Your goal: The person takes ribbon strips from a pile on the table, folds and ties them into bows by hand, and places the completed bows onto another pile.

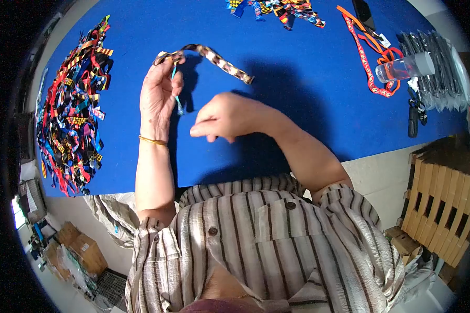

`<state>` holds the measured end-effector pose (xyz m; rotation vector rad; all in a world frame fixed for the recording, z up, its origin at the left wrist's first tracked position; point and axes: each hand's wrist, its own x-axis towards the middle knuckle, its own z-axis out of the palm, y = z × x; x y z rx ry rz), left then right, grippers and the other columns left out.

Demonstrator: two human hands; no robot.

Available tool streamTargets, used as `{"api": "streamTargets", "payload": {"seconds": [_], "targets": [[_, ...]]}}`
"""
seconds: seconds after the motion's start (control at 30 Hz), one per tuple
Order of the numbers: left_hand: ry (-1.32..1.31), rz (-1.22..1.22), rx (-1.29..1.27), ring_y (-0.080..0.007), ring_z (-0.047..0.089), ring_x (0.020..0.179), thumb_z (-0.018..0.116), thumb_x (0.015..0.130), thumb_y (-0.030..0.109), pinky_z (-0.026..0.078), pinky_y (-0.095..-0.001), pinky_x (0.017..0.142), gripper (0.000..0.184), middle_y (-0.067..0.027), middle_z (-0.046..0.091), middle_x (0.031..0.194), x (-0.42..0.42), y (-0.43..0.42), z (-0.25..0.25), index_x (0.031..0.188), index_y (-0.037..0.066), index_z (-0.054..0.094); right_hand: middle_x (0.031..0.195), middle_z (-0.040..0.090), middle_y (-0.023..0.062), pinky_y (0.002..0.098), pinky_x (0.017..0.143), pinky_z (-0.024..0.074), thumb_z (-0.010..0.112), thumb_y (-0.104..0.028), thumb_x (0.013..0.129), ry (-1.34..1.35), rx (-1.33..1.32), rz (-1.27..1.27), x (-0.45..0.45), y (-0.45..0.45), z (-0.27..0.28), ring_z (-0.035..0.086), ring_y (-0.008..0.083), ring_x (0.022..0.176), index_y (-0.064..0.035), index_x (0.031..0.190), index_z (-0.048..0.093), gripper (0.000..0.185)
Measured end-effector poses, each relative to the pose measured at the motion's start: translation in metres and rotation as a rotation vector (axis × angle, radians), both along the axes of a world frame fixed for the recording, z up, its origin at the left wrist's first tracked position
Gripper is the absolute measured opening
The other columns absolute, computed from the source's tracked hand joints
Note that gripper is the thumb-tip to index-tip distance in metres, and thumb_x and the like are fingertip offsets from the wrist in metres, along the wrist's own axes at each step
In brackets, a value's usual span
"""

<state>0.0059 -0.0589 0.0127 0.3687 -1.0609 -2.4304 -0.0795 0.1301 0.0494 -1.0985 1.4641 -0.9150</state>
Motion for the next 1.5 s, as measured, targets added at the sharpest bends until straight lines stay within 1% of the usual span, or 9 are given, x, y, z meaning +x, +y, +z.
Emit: {"api": "streamTargets", "payload": {"seconds": [0.1,0.2,0.3,0.4,0.57,0.77,0.9,1.17,1.5], "targets": [[-0.068,-0.034,-0.02,-0.0129,0.056,0.054,0.063,0.097,0.009,0.041,-0.0212,0.041,0.016,-0.0134,0.071,0.097,0.001,0.004,0.004,0.11,0.002,0.059,0.066,0.067,0.0047,0.0265,0.058,0.0487,0.066,-0.031,0.096,0.116,-0.211,-0.309,-0.014,-0.002,-0.006,0.064,0.0091,0.063,-0.0021,0.078,0.07,0.034],[-0.123,-0.11,-0.124,-0.01,0.054,0.051,0.064,0.096,0.008,0.038,-0.0192,0.041,0.018,-0.0112,0.071,0.098,0.001,0.013,0.005,0.112,-0.001,0.064,0.074,0.066,0.003,0.0262,0.059,0.0482,0.072,-0.025,0.093,0.065,-0.471,-0.659,-0.025,-0.006,-0.018,0.06,0.0085,0.065,-0.0038,0.093,0.069,0.022],[-0.235,-0.171,-0.234,-0.0064,0.051,0.05,0.065,0.097,0.01,0.037,-0.0181,0.042,0.015,-0.006,0.069,0.085,0.0,0.028,0.013,0.104,-0.003,0.069,0.087,0.066,0.0055,0.0281,0.061,0.0495,0.076,-0.022,0.088,0.16,-0.645,-0.727,-0.028,-0.012,-0.025,0.06,0.0119,0.067,-0.0054,0.099,0.068,0.022],[-0.264,-0.26,-0.375,-0.0056,0.051,0.05,0.066,0.097,0.012,0.037,-0.018,0.042,0.016,-0.0025,0.066,0.073,0.001,0.033,0.007,0.103,-0.002,0.069,0.095,0.066,0.0077,0.0304,0.064,0.0512,0.077,-0.023,0.085,0.631,-0.666,-0.62,-0.031,-0.009,-0.025,0.06,0.0164,0.068,-0.006,0.1,0.068,0.024],[-0.405,-0.348,-0.596,-0.0044,0.051,0.05,0.064,0.097,0.01,0.038,-0.0184,0.044,0.01,-0.0009,0.063,0.067,0.001,0.039,0.012,0.097,0.002,0.07,0.077,0.066,0.0058,0.0312,0.064,0.0506,0.072,-0.021,0.09,0.528,-0.555,-0.733,-0.026,-0.012,-0.032,0.061,0.0171,0.065,-0.0038,0.084,0.071,0.018],[-0.265,-0.236,-0.352,-0.0075,0.052,0.05,0.061,0.096,0.007,0.04,-0.0196,0.043,0.009,-0.006,0.067,0.078,-0.001,0.045,0.022,0.096,0.0,0.068,0.083,0.071,0.0044,0.0261,0.067,0.0508,0.066,-0.017,0.095,0.059,-0.536,-0.661,-0.029,-0.011,-0.034,0.064,0.0083,0.074,-0.0008,0.104,0.072,0.02],[-0.095,-0.163,-0.103,-0.0137,0.058,0.054,0.057,0.098,0.008,0.044,-0.0219,0.043,0.015,-0.0156,0.07,0.094,-0.002,0.028,0.005,0.108,-0.002,0.061,0.084,0.072,0.0044,0.0243,0.07,0.0516,0.068,-0.014,0.094,0.033,-0.45,-0.53,-0.032,-0.01,-0.034,0.065,0.0076,0.077,0.0012,0.113,0.068,0.024],[-0.024,-0.123,0.164,-0.0142,0.057,0.048,0.056,0.097,0.01,0.05,-0.0231,0.043,0.016,-0.0329,0.065,0.116,0.001,0.017,0.01,0.102,-0.004,0.061,0.105,0.069,0.0072,0.0267,0.069,0.0524,0.07,-0.011,0.093,0.002,-0.315,-0.378,-0.024,-0.007,-0.027,0.064,0.01,0.079,0.0001,0.123,0.059,0.034],[0.01,-0.261,0.068,-0.0161,0.048,0.037,0.048,0.103,0.017,0.043,-0.0249,0.037,0.031,-0.0125,0.059,0.058,0.003,0.028,0.019,0.105,-0.012,0.061,0.102,0.064,0.0092,0.0259,0.056,0.053,0.063,0.001,0.089,-0.143,-0.415,-0.409,-0.014,-0.013,-0.023,0.062,0.0121,0.065,0.0012,0.136,0.041,0.052]]}}
